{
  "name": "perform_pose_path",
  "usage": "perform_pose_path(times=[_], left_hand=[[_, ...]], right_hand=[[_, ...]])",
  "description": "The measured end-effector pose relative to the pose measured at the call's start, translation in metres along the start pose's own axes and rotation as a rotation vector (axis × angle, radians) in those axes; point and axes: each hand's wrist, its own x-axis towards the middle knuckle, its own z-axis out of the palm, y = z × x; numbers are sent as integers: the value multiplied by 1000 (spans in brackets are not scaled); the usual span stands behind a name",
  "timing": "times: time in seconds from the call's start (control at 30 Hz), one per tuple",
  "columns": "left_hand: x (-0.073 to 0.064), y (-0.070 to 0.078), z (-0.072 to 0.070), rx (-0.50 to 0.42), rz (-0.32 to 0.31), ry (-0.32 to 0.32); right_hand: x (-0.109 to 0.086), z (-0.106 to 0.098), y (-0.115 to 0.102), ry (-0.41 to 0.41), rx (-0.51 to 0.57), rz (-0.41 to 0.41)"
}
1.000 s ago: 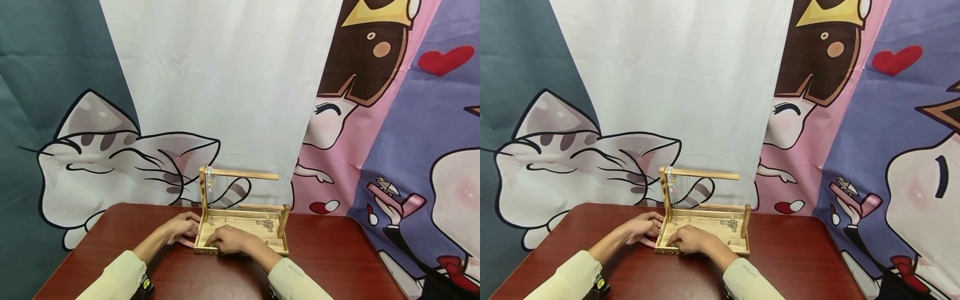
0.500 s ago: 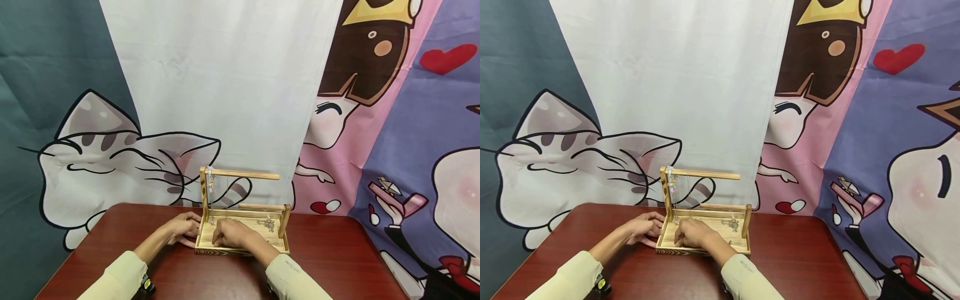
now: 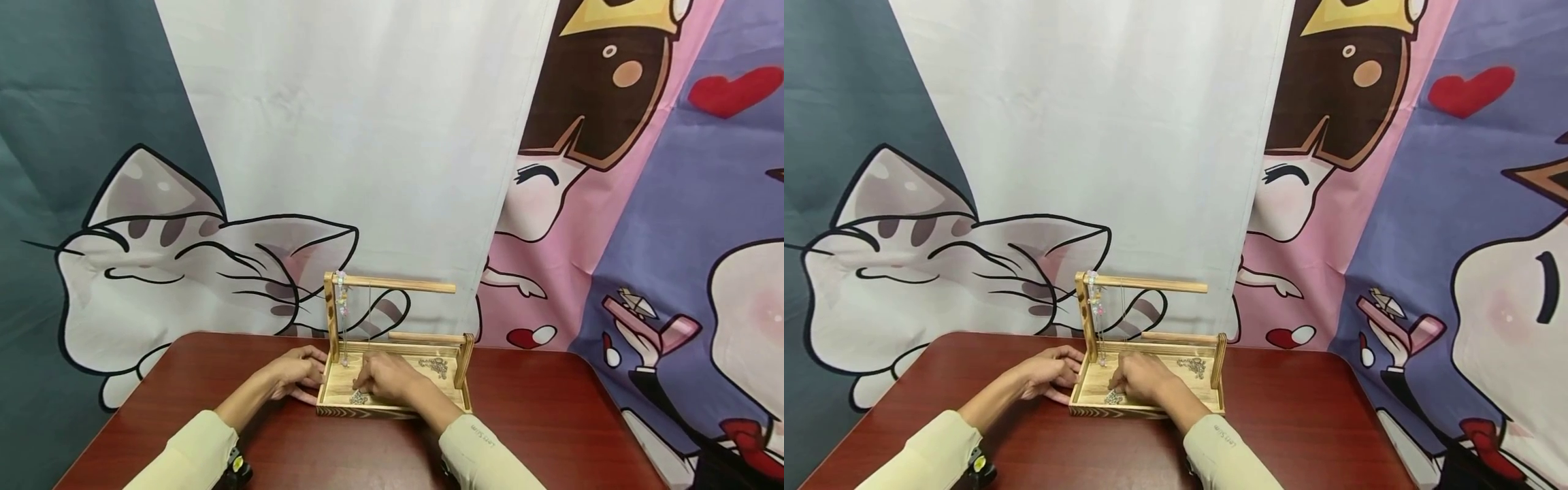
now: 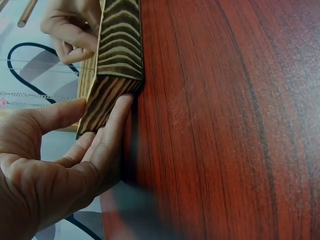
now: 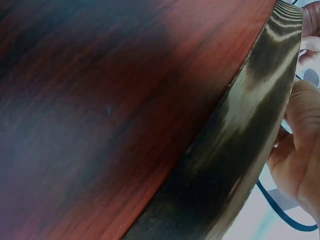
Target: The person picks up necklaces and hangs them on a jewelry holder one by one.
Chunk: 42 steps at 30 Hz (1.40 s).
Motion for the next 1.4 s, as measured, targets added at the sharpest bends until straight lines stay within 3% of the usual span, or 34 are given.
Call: perform_pose_path(times=[0.2,0.33,0.73,0.87,1.07,1.4], left_hand=[[-1,-1,-1,2,-3,5],[-1,0,-1,11,-4,6],[0,1,1,19,-7,8],[1,1,1,11,-2,3],[-1,0,0,12,0,11],[0,1,1,23,4,12]], right_hand=[[0,0,-4,-53,-74,15],[-1,1,-6,-97,-6,39],[-10,-9,-13,-59,421,186],[-17,-15,-21,-36,700,251],[-27,-27,-28,-80,1100,290],[-37,-41,-30,-68,1300,335]])
